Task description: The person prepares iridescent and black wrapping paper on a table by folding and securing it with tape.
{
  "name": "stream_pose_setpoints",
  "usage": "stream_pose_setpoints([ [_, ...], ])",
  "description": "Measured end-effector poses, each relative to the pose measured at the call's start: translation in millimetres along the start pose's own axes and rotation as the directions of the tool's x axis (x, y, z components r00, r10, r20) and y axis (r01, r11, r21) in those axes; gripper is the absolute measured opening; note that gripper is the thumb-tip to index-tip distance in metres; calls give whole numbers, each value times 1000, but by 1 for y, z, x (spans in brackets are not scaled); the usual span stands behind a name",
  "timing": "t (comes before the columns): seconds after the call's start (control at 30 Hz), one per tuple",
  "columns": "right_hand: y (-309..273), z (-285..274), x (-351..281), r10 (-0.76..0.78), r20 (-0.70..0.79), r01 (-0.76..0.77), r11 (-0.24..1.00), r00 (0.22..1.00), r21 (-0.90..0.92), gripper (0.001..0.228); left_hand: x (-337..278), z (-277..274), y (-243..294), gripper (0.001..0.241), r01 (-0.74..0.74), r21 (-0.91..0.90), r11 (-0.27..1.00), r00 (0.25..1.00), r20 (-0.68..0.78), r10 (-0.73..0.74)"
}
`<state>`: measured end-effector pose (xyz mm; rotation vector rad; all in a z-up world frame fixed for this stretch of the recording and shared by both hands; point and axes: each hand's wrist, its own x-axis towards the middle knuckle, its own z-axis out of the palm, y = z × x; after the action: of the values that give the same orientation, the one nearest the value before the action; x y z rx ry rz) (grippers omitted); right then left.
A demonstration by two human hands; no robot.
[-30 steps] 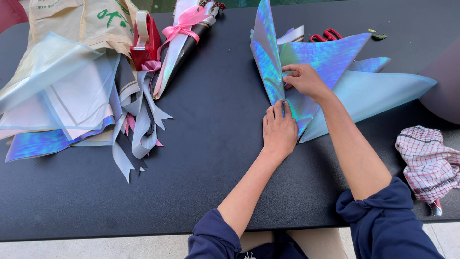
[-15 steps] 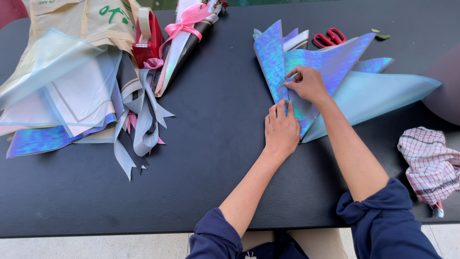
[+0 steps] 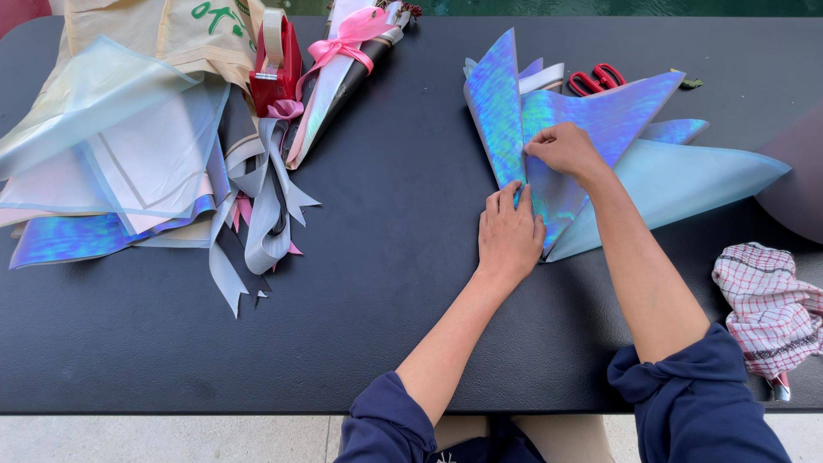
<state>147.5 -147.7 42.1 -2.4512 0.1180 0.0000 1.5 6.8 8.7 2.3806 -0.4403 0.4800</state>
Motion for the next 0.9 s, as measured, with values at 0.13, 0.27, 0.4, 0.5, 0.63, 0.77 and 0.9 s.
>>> stream_pose_setpoints([
  [0.13,4,0,-6,-14,-24,13,999,1000,-34,13,0,4,-2,47,-31,39,999,999,-19,32],
  [0.27,24,13,-2,-137,-113,128,988,984,-88,14,1,11,-3,46,-61,138,989,998,-17,64],
  [0.4,40,30,6,-241,-231,204,964,943,-173,21,-1,19,-6,48,-70,176,982,997,-24,75],
  [0.5,32,23,-2,-145,-154,136,988,977,-66,10,1,15,-4,48,-75,202,977,995,-45,86],
  [0.63,22,14,-13,-109,-121,109,994,987,-6,21,3,12,-3,45,-84,207,975,995,-34,93],
  [0.77,46,38,11,-202,-266,184,979,942,-91,7,1,16,-3,48,-94,228,969,994,-37,105],
  [0.9,52,41,16,-235,-305,197,969,923,-152,6,1,19,-5,48,-100,220,970,992,-57,115],
])
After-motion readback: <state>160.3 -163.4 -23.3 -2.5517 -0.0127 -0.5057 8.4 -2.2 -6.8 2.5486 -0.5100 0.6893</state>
